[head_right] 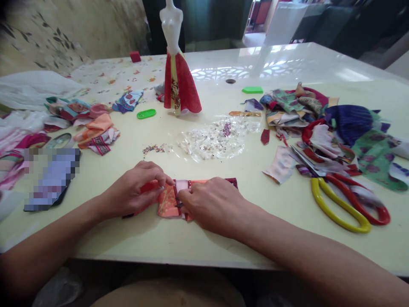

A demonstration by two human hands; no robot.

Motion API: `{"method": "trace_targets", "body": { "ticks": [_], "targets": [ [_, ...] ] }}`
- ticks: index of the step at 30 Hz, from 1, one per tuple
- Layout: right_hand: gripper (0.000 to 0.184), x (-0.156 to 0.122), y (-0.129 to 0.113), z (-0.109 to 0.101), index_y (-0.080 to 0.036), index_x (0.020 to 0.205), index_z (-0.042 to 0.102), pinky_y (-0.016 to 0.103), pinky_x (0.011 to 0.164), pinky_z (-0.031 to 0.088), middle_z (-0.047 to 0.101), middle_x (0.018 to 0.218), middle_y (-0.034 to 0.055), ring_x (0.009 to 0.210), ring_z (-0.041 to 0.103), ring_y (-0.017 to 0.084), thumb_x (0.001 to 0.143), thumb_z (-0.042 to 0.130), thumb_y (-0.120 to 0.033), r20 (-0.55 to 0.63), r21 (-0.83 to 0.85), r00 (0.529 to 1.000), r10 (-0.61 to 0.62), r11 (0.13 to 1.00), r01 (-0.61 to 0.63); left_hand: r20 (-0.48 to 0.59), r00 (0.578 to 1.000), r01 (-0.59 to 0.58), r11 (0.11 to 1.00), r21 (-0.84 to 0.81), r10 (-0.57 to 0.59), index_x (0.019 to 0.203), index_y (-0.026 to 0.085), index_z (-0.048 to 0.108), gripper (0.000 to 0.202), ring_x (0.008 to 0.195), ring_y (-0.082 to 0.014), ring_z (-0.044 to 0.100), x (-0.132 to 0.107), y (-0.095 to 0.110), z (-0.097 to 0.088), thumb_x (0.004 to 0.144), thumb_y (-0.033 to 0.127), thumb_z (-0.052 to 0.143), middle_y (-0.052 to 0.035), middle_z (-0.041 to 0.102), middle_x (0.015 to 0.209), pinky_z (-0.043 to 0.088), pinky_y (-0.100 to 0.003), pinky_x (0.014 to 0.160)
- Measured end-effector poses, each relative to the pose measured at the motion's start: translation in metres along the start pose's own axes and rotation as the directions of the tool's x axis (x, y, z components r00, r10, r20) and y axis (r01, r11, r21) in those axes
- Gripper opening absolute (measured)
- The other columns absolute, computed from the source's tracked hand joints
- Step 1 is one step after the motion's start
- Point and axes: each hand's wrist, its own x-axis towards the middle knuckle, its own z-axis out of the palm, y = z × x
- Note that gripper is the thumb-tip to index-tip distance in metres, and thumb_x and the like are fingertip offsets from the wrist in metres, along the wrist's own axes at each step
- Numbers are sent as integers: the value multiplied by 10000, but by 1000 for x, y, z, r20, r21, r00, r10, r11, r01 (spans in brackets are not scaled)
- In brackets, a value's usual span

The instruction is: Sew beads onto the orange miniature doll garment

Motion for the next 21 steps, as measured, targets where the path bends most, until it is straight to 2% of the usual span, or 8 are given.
{"method": "trace_targets", "body": {
  "ticks": [8, 12, 14, 17, 21],
  "targets": [
    [170, -3, 3, -6, -199, 864, 575, 288, 504, 91, 671, 743, 17, 525, 480, 96, 906, 518, -354, 20, 32, 1000, 7, 999, -7, 51, 991, -130, 975, 180, 123, 958, 175, 641, 156, 902, -189, 607, 0, 0, 5, 883, 156, 506, -42, 695, 876, 401, -352, 864],
    [217, -10, 10, -14, -200, 936, 588, 294, 524, 111, 659, 737, 20, 522, 476, 95, 941, 453, -369, -64, 39, 998, 0, 999, 2, 55, 992, -120, 971, 208, 111, 953, 182, 645, 168, 895, -183, 612, 0, 1, 5, 897, 163, 488, -36, 691, 848, 399, -348, 872],
    [248, -12, 10, -14, -201, 938, 584, 289, 526, 123, 661, 757, 24, 536, 482, 94, 947, 441, -403, -76, 68, 997, -34, 997, 39, 59, 993, -115, 973, 202, 105, 942, 180, 644, 168, 889, -181, 614, 0, 2, 5, 894, 161, 484, -39, 688, 841, 402, -347, 872],
    [238, -12, 4, -9, -205, 899, 577, 283, 520, 111, 648, 732, 16, 535, 476, 97, 923, 470, -417, -24, 93, 997, -75, 993, 77, 61, 995, -86, 983, 160, 77, 902, 174, 632, 140, 885, -179, 615, 0, 3, 3, 873, 144, 498, -40, 681, 837, 404, -352, 887],
    [214, -8, -3, -2, -217, 859, 586, 291, 512, 77, 627, 660, 2, 482, 432, 104, 903, 482, -399, 28, 99, 997, -74, 993, 70, 50, 998, 45, 999, -27, -43, 893, 184, 581, 82, 904, -168, 621, 2, 0, -1, 849, 142, 527, -36, 698, 941, 437, -339, 879]
  ]
}}
